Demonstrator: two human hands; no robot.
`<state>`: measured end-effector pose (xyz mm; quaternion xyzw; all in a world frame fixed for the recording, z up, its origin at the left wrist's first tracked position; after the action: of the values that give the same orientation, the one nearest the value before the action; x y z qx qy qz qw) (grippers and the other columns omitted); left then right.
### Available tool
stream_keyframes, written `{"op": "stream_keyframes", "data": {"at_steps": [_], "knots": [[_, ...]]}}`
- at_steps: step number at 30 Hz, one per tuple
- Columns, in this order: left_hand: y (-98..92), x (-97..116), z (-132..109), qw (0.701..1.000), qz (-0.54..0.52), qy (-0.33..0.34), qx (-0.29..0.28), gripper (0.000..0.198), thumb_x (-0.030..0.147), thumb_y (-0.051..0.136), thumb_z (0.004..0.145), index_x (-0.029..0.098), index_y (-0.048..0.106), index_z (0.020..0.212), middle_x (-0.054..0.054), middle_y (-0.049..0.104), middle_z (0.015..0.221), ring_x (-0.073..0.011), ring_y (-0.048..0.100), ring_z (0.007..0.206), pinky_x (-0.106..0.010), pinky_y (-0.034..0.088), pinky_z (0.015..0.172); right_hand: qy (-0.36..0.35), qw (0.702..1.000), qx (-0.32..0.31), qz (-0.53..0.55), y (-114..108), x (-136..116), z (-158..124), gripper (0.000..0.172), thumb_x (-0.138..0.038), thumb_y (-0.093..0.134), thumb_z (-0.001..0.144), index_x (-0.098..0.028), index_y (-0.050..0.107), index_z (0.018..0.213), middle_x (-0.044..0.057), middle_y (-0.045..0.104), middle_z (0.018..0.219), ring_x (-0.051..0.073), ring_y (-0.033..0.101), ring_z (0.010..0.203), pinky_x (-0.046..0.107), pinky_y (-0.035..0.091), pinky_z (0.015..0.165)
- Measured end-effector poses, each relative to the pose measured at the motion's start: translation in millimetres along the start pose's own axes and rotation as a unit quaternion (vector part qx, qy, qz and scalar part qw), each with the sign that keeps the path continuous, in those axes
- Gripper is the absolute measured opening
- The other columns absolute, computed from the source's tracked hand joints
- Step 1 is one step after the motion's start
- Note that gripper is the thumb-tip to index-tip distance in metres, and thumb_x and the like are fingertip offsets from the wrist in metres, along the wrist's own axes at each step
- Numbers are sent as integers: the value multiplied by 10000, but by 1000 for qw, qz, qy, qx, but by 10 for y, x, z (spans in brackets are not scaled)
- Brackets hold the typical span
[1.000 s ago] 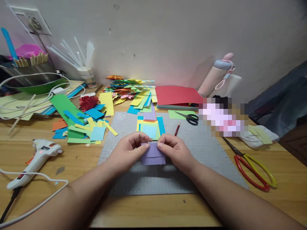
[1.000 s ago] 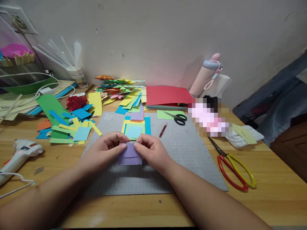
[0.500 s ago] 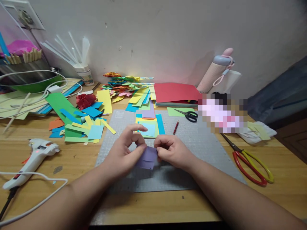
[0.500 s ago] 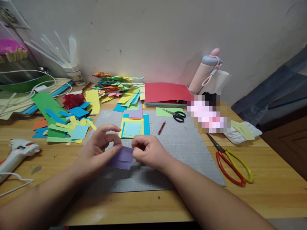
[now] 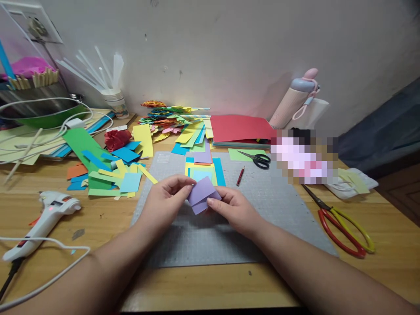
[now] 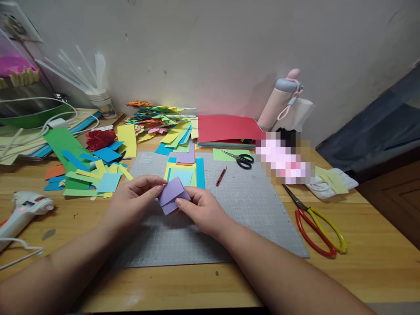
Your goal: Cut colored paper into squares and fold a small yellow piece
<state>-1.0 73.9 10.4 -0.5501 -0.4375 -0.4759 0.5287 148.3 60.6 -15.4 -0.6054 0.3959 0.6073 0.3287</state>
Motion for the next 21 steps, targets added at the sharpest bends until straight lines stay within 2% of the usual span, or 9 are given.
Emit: {"op": "stream_keyframes", "data": {"at_steps": [3, 6, 8, 12, 14, 16, 18, 20, 21], "knots": [[55, 27, -23, 995, 83, 21, -46, 229, 349, 597, 819, 188, 684, 956, -52, 707, 924, -193, 629, 827, -303, 476, 735, -7, 999, 28, -24, -56, -24, -1, 187, -365, 568, 814, -188, 622, 839, 10, 608, 744, 146, 535, 669, 290, 422, 659], [116, 115, -65, 978, 167, 84, -94, 299, 374, 644, 797, 215, 666, 1050, -56, 679, 1015, -204, 604, 885, -296, 454, 716, -33, 997, 39, -61, -64, -90, -5, 160, -336, 556, 808, -187, 616, 812, -1, 570, 721, 141, 500, 666, 276, 392, 646], [109, 144, -78, 976, 171, 98, -89, 268, 369, 644, 797, 217, 675, 1016, -50, 668, 1009, -202, 591, 896, -282, 441, 700, -33, 996, 49, -64, -70, -103, -3, 146, -323, 557, 795, -187, 612, 798, -5, 557, 712, 140, 487, 661, 273, 380, 639], [43, 20, -46, 997, 51, -8, -52, 267, 410, 545, 852, 178, 671, 810, -21, 648, 778, -160, 572, 730, -254, 427, 655, 18, 994, 111, 0, -171, -25, 6, 160, -345, 597, 768, -187, 600, 786, -23, 533, 670, 124, 464, 592, 255, 356, 575], [51, -61, -28, 996, -8, -65, -58, 249, 398, 552, 831, 167, 637, 865, 0, 606, 692, -140, 541, 638, -242, 414, 600, 36, 990, 132, 44, -220, 18, 13, 187, -363, 631, 758, -190, 597, 820, -30, 538, 678, 114, 463, 574, 243, 348, 552], [64, -110, -12, 992, -17, -99, -71, 292, 359, 555, 813, 165, 576, 1031, 29, 549, 620, -133, 506, 565, -233, 392, 542, 53, 987, 129, 79, -236, 55, 22, 226, -370, 661, 747, -194, 590, 868, -34, 553, 692, 107, 472, 566, 232, 345, 535], [44, -72, 2, 994, 46, -71, -68, 382, 315, 539, 817, 169, 498, 1167, 36, 529, 630, -141, 505, 568, -240, 400, 534, 74, 988, 107, 87, -218, 88, 32, 250, -366, 678, 740, -190, 583, 891, -31, 568, 704, 105, 487, 568, 229, 351, 535], [6, 67, -18, 982, 181, 23, -46, 405, 260, 538, 817, 181, 489, 1211, -10, 577, 792, -164, 548, 694, -280, 450, 619, 94, 991, 81, 54, -181, 111, 35, 241, -344, 676, 743, -178, 589, 895, -21, 578, 719, 107, 498, 578, 234, 361, 545], [9, 148, -59, 963, 255, 75, -41, 381, 233, 537, 818, 188, 515, 1196, -38, 588, 903, -180, 562, 781, -311, 470, 690, 103, 992, 70, 28, -158, 121, 32, 225, -325, 667, 746, -173, 596, 895, -15, 581, 721, 110, 501, 582, 237, 366, 549]]}}
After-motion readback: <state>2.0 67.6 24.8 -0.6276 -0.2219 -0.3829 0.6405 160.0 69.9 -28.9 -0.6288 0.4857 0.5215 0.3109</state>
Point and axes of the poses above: each hand's wrist, its own z-axis towards the middle knuckle, its own y-axis out of the palm, x = y × z, the point moved 6 cm from there along z, towards the middle knuckle
